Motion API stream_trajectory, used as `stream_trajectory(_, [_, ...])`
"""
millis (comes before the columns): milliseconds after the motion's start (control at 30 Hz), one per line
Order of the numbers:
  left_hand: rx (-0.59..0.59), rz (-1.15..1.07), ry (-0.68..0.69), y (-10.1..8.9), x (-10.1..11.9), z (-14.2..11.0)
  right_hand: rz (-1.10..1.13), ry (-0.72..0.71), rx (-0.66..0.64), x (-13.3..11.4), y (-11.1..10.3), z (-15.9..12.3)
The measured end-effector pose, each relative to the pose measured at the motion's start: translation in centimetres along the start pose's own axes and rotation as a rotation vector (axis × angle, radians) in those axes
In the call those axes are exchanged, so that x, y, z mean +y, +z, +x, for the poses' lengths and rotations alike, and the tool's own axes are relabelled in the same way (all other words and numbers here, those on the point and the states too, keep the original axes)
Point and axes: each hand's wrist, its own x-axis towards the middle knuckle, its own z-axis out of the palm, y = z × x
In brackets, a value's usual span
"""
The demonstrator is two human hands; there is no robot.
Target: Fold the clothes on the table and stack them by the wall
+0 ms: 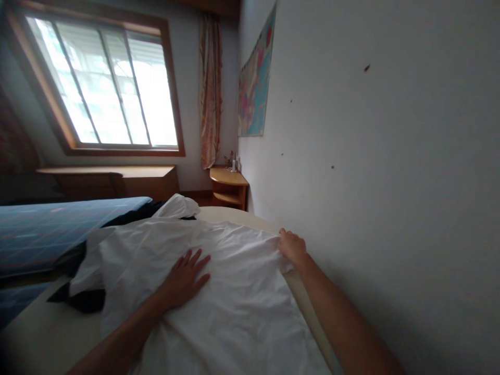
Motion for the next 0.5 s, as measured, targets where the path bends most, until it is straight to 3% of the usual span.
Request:
stream_trajectory(100, [0.005, 0.01, 0.006, 0.1, 0.0, 0.0, 0.002, -0.029, -0.079, -0.3, 0.8, -0.4])
stream_trajectory(233, [-0.002, 0.012, 0.0, 0.0, 0.0, 0.0, -0.009, 0.025, -0.092, -1.5, 0.9, -0.7])
stream_trajectory(500, [-0.003, 0.012, 0.02, 0.1, -0.2, -0.1, 0.035, 0.049, 0.048, -5.0, 1.4, -1.3])
